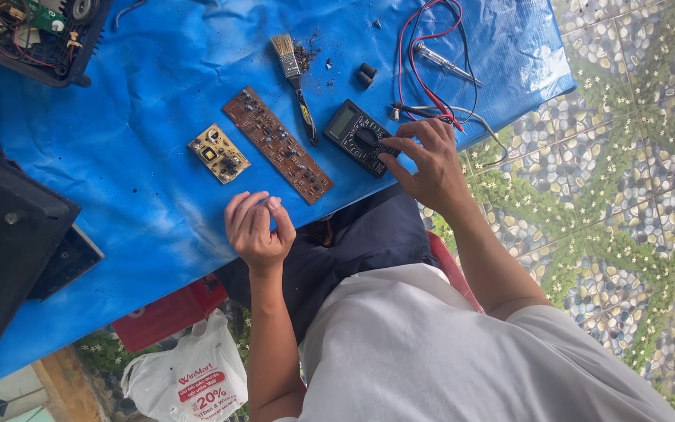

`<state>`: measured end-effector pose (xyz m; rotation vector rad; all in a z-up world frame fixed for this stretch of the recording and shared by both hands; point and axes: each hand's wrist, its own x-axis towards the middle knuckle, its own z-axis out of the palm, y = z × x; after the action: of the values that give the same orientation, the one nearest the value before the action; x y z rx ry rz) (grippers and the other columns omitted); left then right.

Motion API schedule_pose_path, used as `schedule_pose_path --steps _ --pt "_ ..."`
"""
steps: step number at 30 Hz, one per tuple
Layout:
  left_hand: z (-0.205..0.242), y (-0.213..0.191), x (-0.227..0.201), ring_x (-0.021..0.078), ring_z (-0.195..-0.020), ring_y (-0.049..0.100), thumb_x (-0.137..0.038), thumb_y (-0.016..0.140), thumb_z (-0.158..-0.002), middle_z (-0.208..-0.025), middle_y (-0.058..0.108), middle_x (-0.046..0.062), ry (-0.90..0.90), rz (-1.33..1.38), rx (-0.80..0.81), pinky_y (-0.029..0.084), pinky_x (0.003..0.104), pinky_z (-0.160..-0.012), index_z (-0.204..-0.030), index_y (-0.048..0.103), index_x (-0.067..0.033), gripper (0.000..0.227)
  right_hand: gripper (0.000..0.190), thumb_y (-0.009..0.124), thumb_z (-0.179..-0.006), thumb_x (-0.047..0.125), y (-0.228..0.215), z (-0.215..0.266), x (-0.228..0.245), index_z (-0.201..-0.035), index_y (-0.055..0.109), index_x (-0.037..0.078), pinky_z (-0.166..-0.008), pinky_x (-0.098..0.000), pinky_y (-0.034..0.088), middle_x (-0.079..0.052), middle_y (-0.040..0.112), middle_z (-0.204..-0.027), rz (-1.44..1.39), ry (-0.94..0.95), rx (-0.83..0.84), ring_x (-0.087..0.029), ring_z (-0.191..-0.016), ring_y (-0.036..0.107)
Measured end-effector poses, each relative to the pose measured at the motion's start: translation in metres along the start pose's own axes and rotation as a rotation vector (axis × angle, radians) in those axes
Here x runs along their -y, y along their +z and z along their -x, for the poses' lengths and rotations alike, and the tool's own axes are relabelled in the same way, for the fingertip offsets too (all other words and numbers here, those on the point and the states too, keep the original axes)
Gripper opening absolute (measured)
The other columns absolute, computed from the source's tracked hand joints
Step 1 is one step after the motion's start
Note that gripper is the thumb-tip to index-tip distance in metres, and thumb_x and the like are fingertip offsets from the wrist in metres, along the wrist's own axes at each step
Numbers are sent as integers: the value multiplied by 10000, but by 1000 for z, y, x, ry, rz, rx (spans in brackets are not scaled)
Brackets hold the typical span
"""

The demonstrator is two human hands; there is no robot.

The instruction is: Cleaning dust from electronic circuit boards using a brush and testing components with a multimeter during an appliance repair.

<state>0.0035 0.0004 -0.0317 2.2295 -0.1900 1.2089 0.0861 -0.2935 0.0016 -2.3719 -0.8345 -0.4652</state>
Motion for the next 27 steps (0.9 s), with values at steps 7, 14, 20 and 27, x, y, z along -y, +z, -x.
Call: schedule_pose_path --steps 7,14,20,27 --pt "-3 -1 -3 253 -764 772 -26 604 -983 -655 702 66 -5 1 14 619 450 -836 -765 714 -34 245 160 794 -975 231 21 -16 2 -1112 795 149 -936 -480 436 -84 671 -1029 -1 -40 -59 -298 -992 600" --pt "-1 0 -1 252 -770 776 -29 612 -977 -658 706 64 -1 6 4 618 453 -841 -765 720 -37 238 592 896 -882 384 14 -26 23 -1343 676 85 -953 -545 439 -161 646 -1188 -86 40 -22 -381 -1104 598" --pt "0 -1 0 246 -780 775 -42 605 -985 -682 717 61 -3 4 17 620 448 -837 -779 724 -39 238 763 927 -832 363 7 -32 32 -1423 584 25 -983 -530 439 -220 670 -1214 74 95 59 -388 -1104 629" --pt "-15 -2 -17 226 -790 776 -76 555 -1016 -745 753 25 -105 92 -89 610 418 -832 -834 757 -72 272 729 958 -658 289 12 -36 31 -1236 567 78 -853 -454 448 -113 663 -1076 -109 206 -78 -278 -893 608"
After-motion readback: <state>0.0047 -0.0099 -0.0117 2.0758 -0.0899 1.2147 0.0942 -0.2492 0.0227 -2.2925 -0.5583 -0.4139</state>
